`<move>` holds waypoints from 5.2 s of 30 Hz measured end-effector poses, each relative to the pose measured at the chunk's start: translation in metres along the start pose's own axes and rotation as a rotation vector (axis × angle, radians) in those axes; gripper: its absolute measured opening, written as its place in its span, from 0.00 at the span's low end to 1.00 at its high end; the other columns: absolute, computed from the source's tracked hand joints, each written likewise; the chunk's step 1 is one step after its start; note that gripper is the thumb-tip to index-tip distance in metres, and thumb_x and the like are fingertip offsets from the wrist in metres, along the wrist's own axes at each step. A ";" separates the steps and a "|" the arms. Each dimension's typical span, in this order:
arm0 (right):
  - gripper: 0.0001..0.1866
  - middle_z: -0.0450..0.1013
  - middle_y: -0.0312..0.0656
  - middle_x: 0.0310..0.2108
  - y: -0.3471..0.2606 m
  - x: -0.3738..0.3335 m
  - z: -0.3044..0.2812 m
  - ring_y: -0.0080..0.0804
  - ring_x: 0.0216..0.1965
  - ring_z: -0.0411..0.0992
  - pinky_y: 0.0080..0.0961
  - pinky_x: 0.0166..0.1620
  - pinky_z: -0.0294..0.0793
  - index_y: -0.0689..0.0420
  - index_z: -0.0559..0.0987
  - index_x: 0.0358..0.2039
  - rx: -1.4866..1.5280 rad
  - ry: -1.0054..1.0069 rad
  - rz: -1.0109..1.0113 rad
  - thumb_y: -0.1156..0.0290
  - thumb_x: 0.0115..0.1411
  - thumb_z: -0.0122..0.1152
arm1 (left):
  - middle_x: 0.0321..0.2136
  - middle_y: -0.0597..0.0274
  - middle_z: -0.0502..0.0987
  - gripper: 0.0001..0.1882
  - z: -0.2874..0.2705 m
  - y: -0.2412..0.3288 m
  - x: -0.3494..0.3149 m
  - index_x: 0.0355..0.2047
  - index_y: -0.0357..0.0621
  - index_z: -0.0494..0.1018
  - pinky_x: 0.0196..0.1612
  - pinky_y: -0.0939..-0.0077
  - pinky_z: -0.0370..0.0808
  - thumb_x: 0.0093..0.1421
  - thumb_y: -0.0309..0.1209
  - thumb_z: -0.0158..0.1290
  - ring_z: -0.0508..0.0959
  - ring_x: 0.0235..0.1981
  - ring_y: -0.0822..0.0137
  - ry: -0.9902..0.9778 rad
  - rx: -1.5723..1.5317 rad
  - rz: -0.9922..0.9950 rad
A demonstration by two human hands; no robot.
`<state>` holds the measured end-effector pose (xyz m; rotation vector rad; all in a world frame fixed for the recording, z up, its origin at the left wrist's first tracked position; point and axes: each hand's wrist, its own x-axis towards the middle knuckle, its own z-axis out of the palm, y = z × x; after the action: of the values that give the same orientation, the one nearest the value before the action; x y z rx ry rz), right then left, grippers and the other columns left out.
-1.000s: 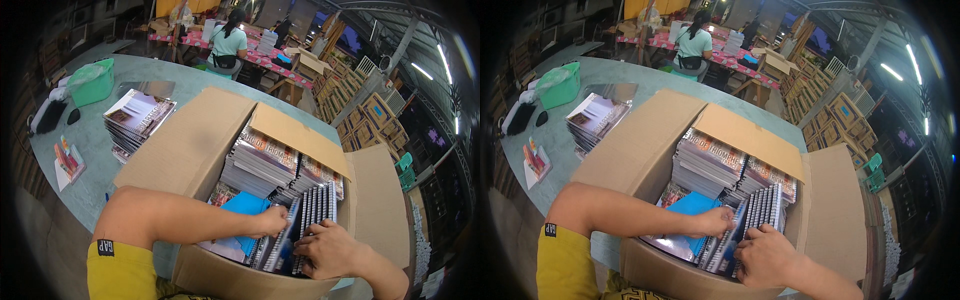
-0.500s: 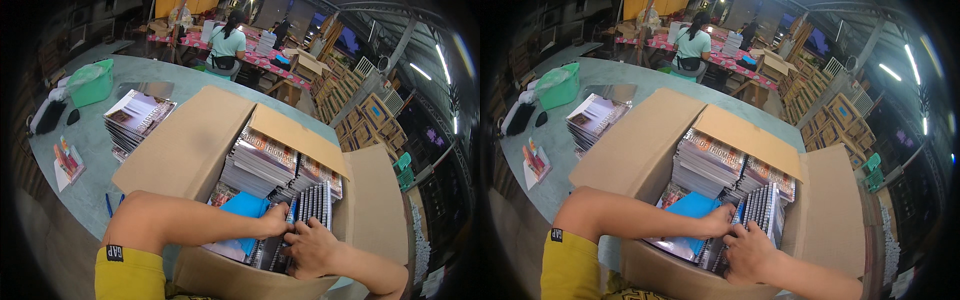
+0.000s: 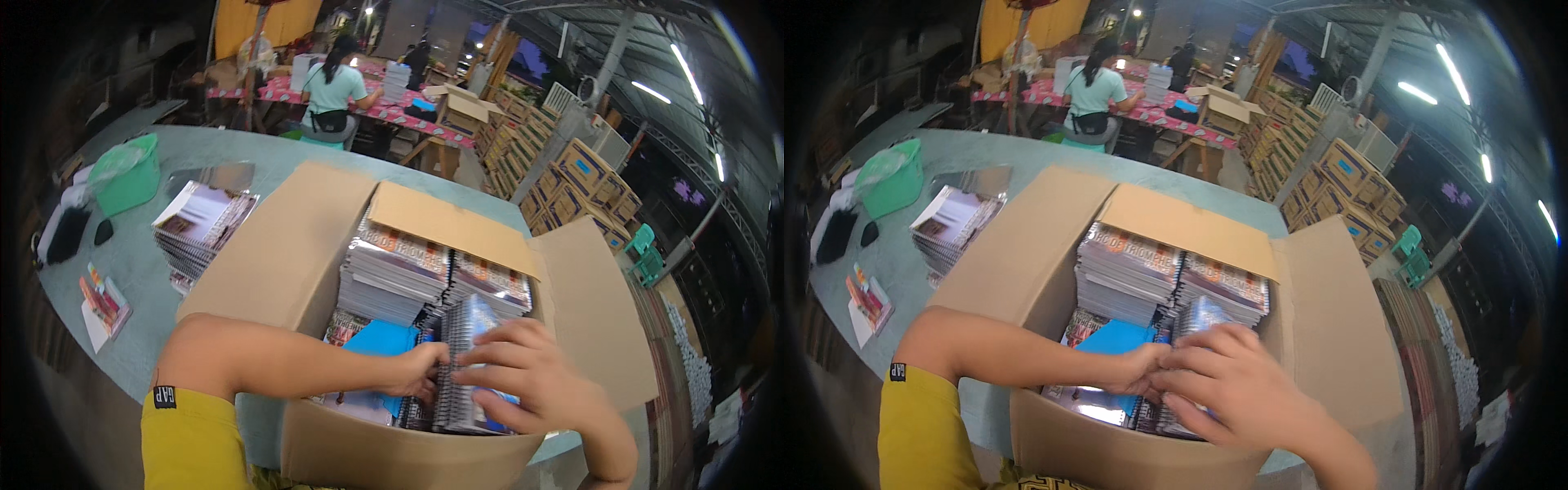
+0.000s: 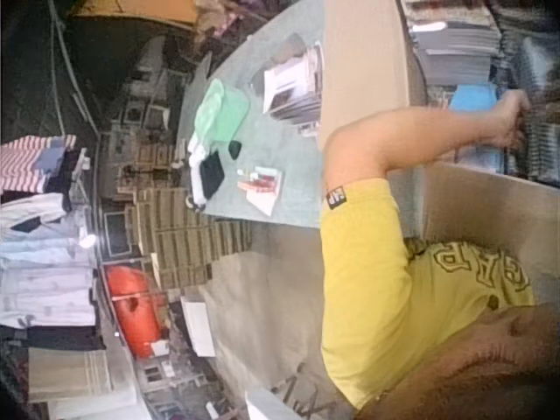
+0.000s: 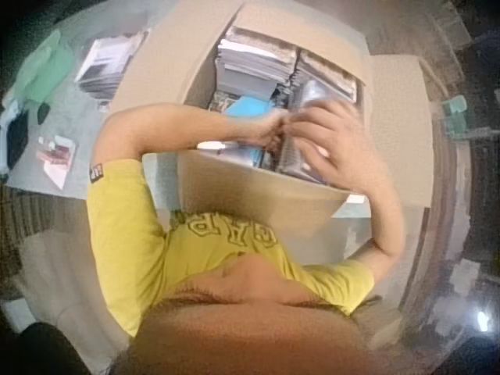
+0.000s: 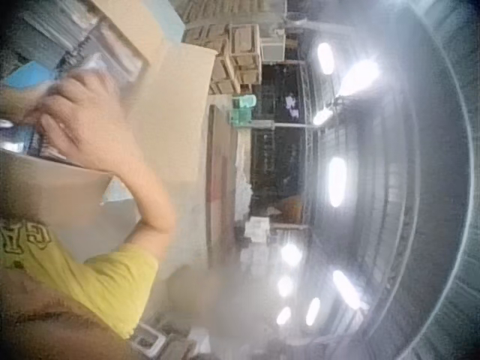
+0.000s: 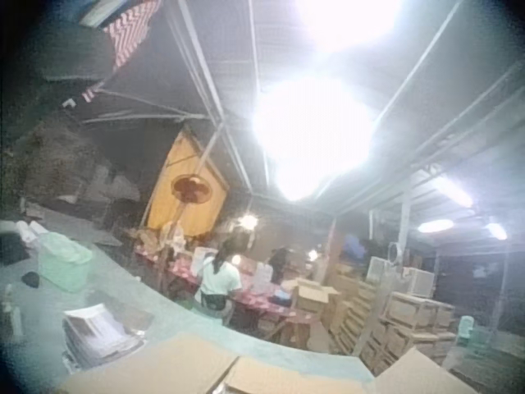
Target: The person sorts spiral-bound notebooks by taking stacks of them out of a cardboard box and placing them into separate piles on a table.
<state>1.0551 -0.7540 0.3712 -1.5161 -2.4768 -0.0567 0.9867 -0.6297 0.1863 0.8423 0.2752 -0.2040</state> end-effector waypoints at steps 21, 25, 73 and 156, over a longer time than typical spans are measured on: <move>0.20 0.71 0.46 0.41 -0.087 -0.163 0.040 0.40 0.43 0.68 0.32 0.46 0.67 0.59 0.73 0.44 0.588 0.805 1.127 0.59 0.55 0.53 | 0.39 0.50 0.73 0.29 0.066 0.055 -0.119 0.46 0.30 0.64 0.40 0.69 0.75 0.47 0.34 0.60 0.76 0.37 0.64 0.150 0.083 0.210; 0.27 0.70 0.41 0.44 -0.032 -0.107 0.061 0.34 0.43 0.69 0.34 0.46 0.68 0.58 0.69 0.48 1.323 1.037 0.934 0.48 0.59 0.46 | 0.38 0.53 0.74 0.20 0.044 0.075 -0.173 0.43 0.34 0.68 0.41 0.72 0.76 0.51 0.31 0.57 0.77 0.35 0.65 -0.076 -0.066 0.341; 0.36 0.68 0.53 0.48 -0.083 0.119 0.030 0.40 0.50 0.67 0.30 0.53 0.65 0.63 0.68 0.51 0.459 -0.324 0.603 0.50 0.49 0.63 | 0.37 0.54 0.73 0.15 -0.088 0.159 -0.339 0.43 0.37 0.70 0.40 0.75 0.72 0.56 0.28 0.51 0.74 0.38 0.66 0.608 1.633 0.964; 0.18 0.74 0.46 0.32 -0.065 0.422 0.158 0.30 0.30 0.74 0.26 0.35 0.75 0.71 0.70 0.40 1.501 0.461 0.961 0.67 0.58 0.54 | 0.31 0.55 0.75 0.16 -0.273 0.222 -0.421 0.43 0.31 0.68 0.29 0.75 0.76 0.55 0.27 0.52 0.77 0.27 0.68 0.676 0.328 0.735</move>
<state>0.7863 -0.3909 0.3166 -1.3647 -0.6680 1.1275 0.6082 -0.2500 0.3040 1.2694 0.5490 0.7565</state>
